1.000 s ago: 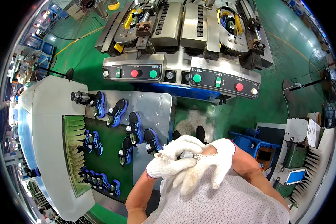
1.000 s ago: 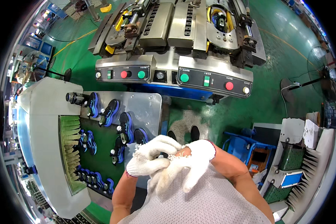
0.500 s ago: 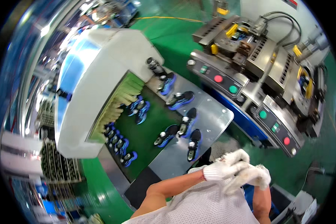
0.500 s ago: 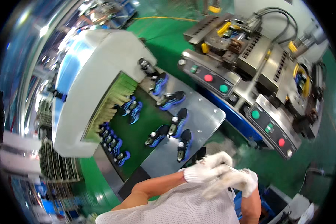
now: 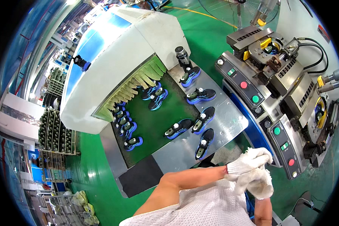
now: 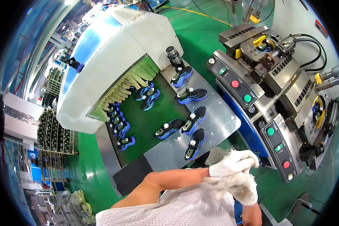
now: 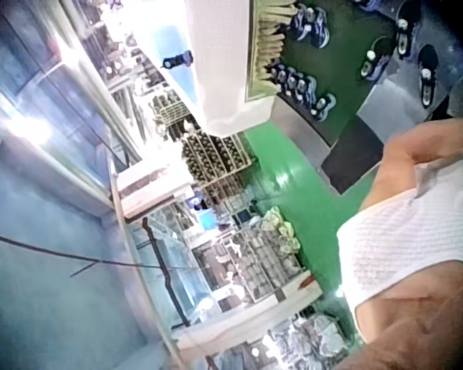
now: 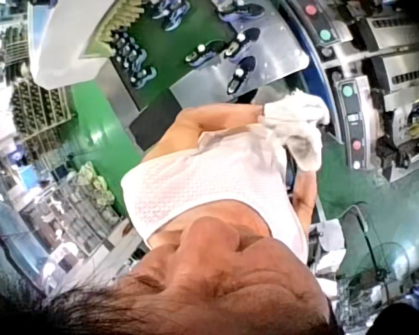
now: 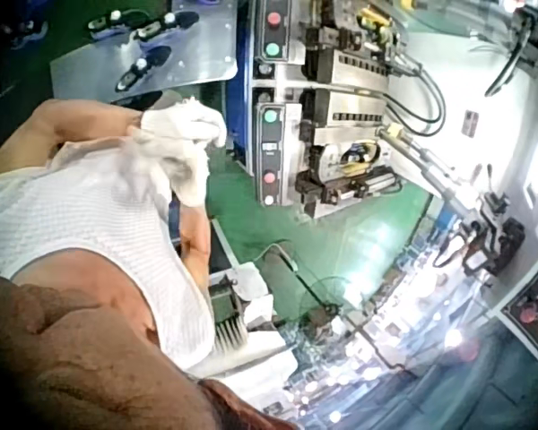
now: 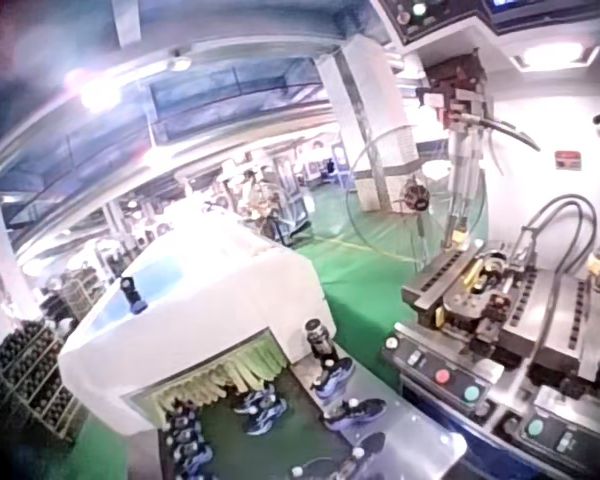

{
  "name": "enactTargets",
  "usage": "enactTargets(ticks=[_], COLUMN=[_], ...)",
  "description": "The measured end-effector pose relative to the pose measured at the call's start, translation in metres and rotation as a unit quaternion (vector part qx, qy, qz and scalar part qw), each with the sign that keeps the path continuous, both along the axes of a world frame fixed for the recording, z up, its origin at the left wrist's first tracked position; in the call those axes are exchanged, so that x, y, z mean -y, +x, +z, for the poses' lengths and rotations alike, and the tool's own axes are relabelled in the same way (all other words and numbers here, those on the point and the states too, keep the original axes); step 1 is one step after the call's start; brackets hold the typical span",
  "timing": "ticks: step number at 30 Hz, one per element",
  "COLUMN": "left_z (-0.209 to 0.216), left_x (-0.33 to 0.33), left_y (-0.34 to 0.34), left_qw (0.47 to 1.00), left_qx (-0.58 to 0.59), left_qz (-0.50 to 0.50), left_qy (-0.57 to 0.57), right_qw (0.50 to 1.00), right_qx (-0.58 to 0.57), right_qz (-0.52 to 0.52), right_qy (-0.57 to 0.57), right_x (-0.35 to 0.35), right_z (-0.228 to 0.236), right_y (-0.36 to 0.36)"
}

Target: The person places shoes into an industrial pressing machine, operates the machine controls by pressing buttons, removes the shoes, and wipes them using a cloth and liquid from a small bottle.

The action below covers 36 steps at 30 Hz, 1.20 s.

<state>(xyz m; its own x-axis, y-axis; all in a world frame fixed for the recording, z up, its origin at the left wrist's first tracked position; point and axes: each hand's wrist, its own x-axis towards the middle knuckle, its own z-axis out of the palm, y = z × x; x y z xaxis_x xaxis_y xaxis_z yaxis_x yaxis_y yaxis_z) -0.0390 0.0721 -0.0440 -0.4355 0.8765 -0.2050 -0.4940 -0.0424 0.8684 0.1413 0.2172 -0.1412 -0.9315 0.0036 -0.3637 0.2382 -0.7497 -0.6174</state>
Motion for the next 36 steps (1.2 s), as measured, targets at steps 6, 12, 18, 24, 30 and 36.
enactTargets(ticks=[6, 12, 18, 24, 30, 36], left_z=[-0.011, -0.002, -0.017, -0.021, -0.076, -0.091], left_x=[-0.004, -0.001, -0.035, -0.021, -0.035, -0.013], left_y=[0.008, 0.021, 0.043, 0.014, 0.019, 0.022], left_qw=[0.998, 0.997, 0.827, 0.914, 0.941, 0.934], left_qx=[0.038, 0.055, -0.405, -0.366, 0.173, -0.283], left_qz=[0.026, 0.025, 0.361, 0.160, 0.291, 0.095], left_qy=[0.033, 0.042, 0.148, -0.068, -0.019, -0.198], right_qw=[0.993, 0.998, 0.980, 0.959, 0.937, 0.924], right_qx=[-0.081, 0.020, -0.157, -0.043, -0.232, -0.223], right_qz=[0.052, -0.049, -0.120, -0.140, -0.177, -0.261], right_qy=[0.071, -0.026, 0.002, -0.244, -0.190, -0.165], right_x=[0.038, 0.048, 0.063, 0.046, 0.010, -0.006], right_z=[0.056, 0.086, 0.071, 0.097, 0.078, 0.044], right_y=[-0.024, -0.040, -0.058, -0.072, -0.126, -0.129])
